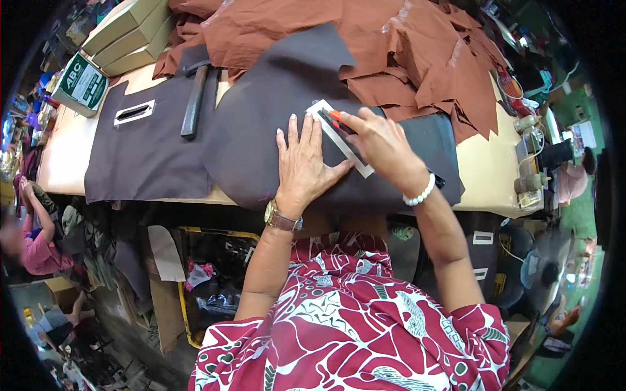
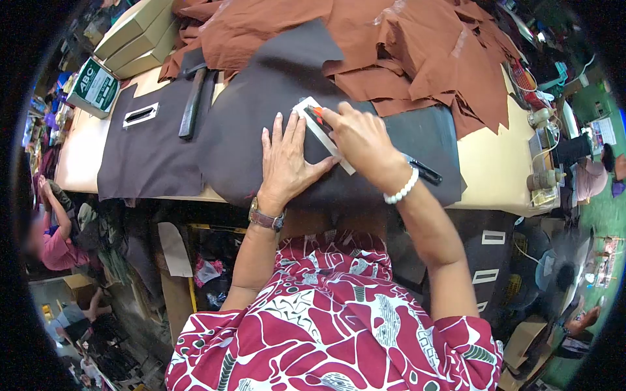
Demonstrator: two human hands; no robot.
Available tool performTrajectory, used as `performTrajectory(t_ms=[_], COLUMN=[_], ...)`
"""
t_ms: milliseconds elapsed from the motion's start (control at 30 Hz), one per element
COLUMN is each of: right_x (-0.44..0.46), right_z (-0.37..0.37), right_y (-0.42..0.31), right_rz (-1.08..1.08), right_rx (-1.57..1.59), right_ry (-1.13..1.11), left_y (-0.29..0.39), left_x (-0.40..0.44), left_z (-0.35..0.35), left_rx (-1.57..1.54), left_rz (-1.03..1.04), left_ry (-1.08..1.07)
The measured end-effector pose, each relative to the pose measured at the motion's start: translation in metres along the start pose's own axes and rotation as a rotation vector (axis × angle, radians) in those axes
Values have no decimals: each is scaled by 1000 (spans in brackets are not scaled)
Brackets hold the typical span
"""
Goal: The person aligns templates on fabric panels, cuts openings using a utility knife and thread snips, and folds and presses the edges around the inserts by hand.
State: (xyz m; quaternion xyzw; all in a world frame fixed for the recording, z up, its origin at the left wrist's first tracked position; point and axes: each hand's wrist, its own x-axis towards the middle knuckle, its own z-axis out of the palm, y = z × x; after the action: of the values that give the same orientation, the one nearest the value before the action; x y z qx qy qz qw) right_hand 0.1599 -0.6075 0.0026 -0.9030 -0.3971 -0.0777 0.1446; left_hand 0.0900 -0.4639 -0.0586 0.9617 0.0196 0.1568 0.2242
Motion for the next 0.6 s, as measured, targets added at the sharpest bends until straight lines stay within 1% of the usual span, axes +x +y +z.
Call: performTrajectory(t_ms=[100, 200, 333, 433, 600], right_x=[22, 37, 40, 34, 12], right_z=[-16, -23, -26, -32, -36], right_y=[-4, -5, -8, -9, -8], right_rz=[-109, -184, -200, -166, -156], right_rx=[-43, -122, -203, -220, -193], right_ry=[-35, -181, -246, -300, -244], left_y=[2, 3, 2, 1, 2], left_x=[1, 1, 1, 1, 1], left_z=[-2, -2, 0, 0, 1], left_rx=[-14, -15, -5, 3, 20], left_rz=[-1, -8, -8, -9, -5], left_ry=[3, -3, -3, 4, 2])
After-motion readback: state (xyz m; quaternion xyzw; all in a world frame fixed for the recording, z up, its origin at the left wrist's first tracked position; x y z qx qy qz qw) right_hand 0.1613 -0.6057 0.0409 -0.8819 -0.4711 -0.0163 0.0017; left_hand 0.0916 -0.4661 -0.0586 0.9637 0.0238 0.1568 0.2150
